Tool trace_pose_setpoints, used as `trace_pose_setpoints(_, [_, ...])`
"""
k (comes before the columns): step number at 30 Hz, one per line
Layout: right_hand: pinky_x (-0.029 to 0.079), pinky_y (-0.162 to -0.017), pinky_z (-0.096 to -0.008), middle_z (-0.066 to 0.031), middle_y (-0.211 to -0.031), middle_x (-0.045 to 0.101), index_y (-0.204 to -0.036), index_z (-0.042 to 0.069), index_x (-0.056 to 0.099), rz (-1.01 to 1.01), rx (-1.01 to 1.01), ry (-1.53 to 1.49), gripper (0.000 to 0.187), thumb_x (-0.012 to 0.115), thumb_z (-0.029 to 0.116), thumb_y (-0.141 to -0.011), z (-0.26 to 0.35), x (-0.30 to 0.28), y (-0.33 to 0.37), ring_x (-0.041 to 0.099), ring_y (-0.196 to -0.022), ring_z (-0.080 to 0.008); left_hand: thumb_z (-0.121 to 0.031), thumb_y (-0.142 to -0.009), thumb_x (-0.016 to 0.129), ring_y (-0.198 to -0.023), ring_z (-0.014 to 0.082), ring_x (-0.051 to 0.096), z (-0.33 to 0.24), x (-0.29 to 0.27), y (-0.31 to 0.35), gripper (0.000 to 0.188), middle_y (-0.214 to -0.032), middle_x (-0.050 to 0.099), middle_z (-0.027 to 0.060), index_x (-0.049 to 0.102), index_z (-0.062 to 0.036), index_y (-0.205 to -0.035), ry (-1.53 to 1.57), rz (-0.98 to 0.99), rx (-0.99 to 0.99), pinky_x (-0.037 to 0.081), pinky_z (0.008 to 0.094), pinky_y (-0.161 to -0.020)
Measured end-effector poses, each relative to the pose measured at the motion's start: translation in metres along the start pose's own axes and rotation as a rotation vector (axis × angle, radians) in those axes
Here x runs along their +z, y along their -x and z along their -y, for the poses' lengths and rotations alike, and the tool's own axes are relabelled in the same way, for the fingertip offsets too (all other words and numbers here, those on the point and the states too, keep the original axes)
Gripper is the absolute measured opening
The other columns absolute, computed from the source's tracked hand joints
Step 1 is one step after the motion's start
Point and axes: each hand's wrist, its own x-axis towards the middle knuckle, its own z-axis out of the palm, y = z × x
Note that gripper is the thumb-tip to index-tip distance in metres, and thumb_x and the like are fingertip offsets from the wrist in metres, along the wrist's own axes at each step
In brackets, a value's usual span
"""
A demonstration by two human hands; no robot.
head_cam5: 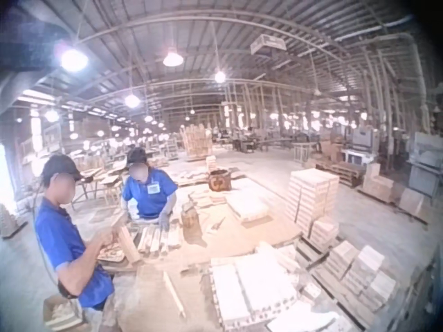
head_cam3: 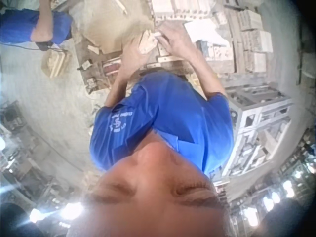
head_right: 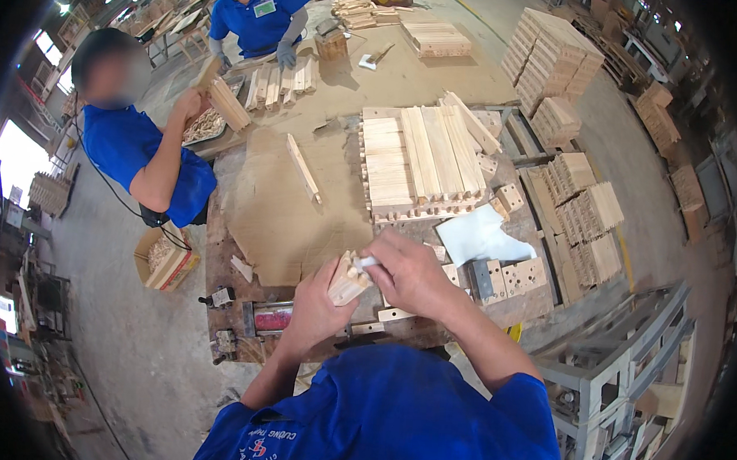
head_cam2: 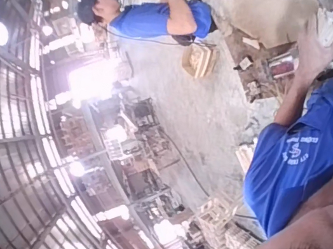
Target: The person assembles small wooden pieces with interlocking joints at a workbench in a factory. They repeatedly pick up pieces, align and press them together, and stack the finished assemblies. The person also carries a stack of completed parts to a nearby pallet and places them down.
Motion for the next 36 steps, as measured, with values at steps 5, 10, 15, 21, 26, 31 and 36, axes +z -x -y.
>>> trace_pose_setpoints(5, [0.055, -0.070, -0.0472, -0.0163, -0.098, 0.061, -0.104, 0.006, 0.058, 0.160, -0.022, 0.095, 0.023, 0.072, 0.005, -0.085, 0.009, -0.006, -0.002, 0.065, -0.087, -0.0387, -0.020, -0.074, 0.080, -0.100, 0.0423, 0.068, 0.003, -0.008, 0.007, 0.075, -0.109, 0.066, 0.0191, 0.052, -0.0055, -0.143, -0.175, 0.005, 0.053, 0.055, 0.0513, -0.085])
trace_pose_setpoints(10, [0.055, -0.071, -0.0471, -0.0156, -0.099, 0.061, -0.110, 0.005, 0.061, 0.327, -0.004, 0.329, 0.027, 0.072, 0.007, -0.085, -0.012, -0.019, 0.018, 0.067, -0.088, -0.0371, -0.013, -0.074, 0.079, -0.101, 0.0419, 0.071, 0.001, -0.010, 0.008, 0.065, -0.113, 0.070, 0.0224, 0.059, -0.0005, -0.134, 0.077, -0.114, 0.019, 0.057, 0.0439, -0.088])
trace_pose_setpoints(15, [0.056, -0.068, -0.0390, -0.0129, -0.092, 0.067, -0.099, 0.004, 0.065, -0.053, 0.085, 0.114, 0.022, 0.079, -0.001, -0.082, -0.013, -0.021, 0.016, 0.069, -0.080, -0.0315, -0.011, -0.077, 0.077, -0.102, 0.0386, 0.073, 0.001, -0.026, -0.001, 0.060, -0.111, 0.073, 0.0223, 0.060, 0.0011, -0.133, 0.070, -0.155, 0.067, 0.057, 0.0422, -0.091])
trace_pose_setpoints(21, [0.056, -0.071, -0.0355, -0.0144, -0.093, 0.070, -0.100, 0.002, 0.067, -0.268, -0.050, -0.073, 0.018, 0.077, -0.002, -0.085, 0.025, -0.024, -0.014, 0.070, -0.081, -0.0284, -0.010, -0.077, 0.077, -0.102, 0.0362, 0.074, 0.005, -0.024, -0.001, 0.059, -0.110, 0.073, 0.0227, 0.060, 0.0023, -0.133, 0.096, -0.197, 0.067, 0.057, 0.0418, -0.090])
trace_pose_setpoints(26, [0.055, -0.067, -0.0371, -0.0127, -0.092, 0.068, -0.104, 0.003, 0.069, -0.219, -0.193, -0.060, 0.026, 0.080, 0.000, -0.081, 0.034, -0.011, -0.026, 0.070, -0.079, -0.0289, -0.010, -0.077, 0.076, -0.100, 0.0359, 0.074, 0.001, -0.028, 0.001, 0.058, -0.108, 0.072, 0.0237, 0.060, 0.0029, -0.132, 0.106, -0.186, 0.053, 0.057, 0.0412, -0.089])
trace_pose_setpoints(31, [0.055, -0.065, -0.0380, -0.0090, -0.093, 0.065, -0.103, 0.006, 0.069, -0.081, -0.295, 0.062, 0.029, 0.079, -0.001, -0.078, 0.022, 0.002, -0.025, 0.068, -0.080, -0.0291, -0.012, -0.076, 0.077, -0.105, 0.0386, 0.070, 0.005, -0.031, 0.005, 0.063, -0.115, 0.070, 0.0205, 0.059, 0.0007, -0.135, 0.106, -0.131, 0.050, 0.056, 0.0438, -0.092])
trace_pose_setpoints(36, [0.056, -0.067, -0.0392, -0.0091, -0.093, 0.065, -0.099, 0.006, 0.067, 0.140, -0.218, 0.293, 0.031, 0.079, -0.003, -0.073, 0.002, -0.008, -0.008, 0.068, -0.081, -0.0293, -0.013, -0.081, 0.074, -0.100, 0.0231, 0.071, 0.013, -0.034, 0.010, 0.055, -0.110, 0.072, 0.0156, 0.060, 0.0017, -0.133, 0.462, -0.080, -0.071, 0.055, 0.0366, -0.091])
